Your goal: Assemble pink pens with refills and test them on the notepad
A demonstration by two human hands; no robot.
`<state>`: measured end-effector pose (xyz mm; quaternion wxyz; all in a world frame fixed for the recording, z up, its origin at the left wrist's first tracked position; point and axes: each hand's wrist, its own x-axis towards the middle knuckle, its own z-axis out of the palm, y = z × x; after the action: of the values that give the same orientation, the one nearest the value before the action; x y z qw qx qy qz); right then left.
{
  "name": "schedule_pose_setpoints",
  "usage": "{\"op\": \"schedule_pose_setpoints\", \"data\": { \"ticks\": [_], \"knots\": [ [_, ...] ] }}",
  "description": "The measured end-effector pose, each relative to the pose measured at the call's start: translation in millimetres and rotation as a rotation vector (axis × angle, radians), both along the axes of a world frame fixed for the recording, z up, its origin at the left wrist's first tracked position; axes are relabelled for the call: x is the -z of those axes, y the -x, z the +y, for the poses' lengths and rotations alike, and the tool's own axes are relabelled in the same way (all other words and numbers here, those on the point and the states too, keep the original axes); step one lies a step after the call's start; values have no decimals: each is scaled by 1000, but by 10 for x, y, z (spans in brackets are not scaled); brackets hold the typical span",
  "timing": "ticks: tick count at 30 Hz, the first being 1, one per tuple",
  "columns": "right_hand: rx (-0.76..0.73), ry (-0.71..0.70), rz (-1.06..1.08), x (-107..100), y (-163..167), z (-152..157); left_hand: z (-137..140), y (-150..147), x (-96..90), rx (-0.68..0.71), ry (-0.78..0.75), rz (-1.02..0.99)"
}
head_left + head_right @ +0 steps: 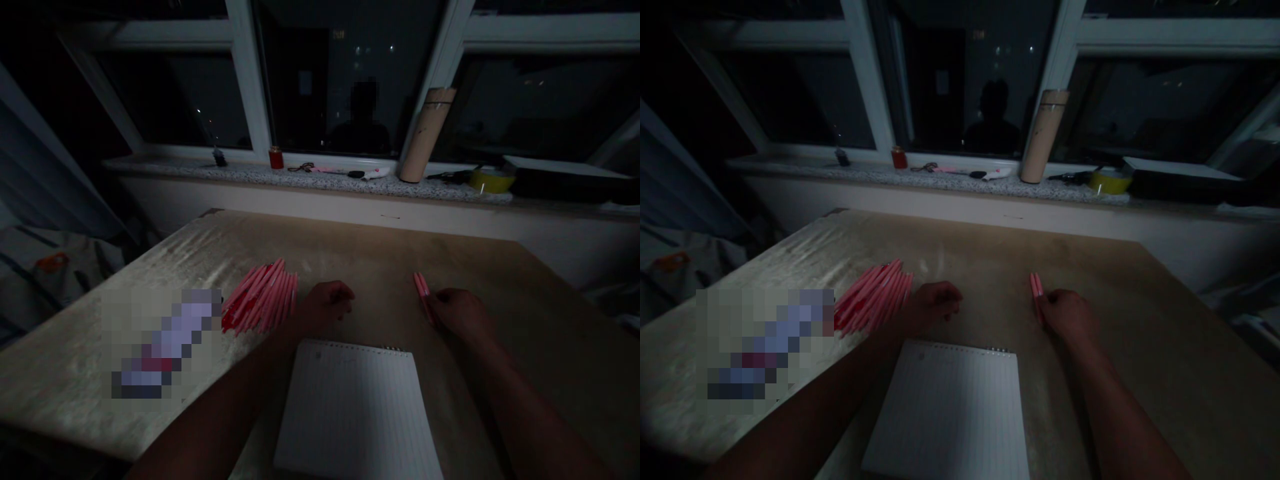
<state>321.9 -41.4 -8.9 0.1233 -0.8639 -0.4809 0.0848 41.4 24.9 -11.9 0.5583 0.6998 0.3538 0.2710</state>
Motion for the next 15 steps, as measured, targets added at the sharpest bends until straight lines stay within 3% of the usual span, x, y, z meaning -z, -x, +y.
{"op": "schedule_pose_setpoints", "data": {
  "ticks": [9,15],
  "knots": [
    [7,-55,-20,-78,58,-36,27,6,47,12,-91,52],
    [-56,-224,-23,-81,174,-39,-122,31,-139,-5,-520,353]
  ]
}}
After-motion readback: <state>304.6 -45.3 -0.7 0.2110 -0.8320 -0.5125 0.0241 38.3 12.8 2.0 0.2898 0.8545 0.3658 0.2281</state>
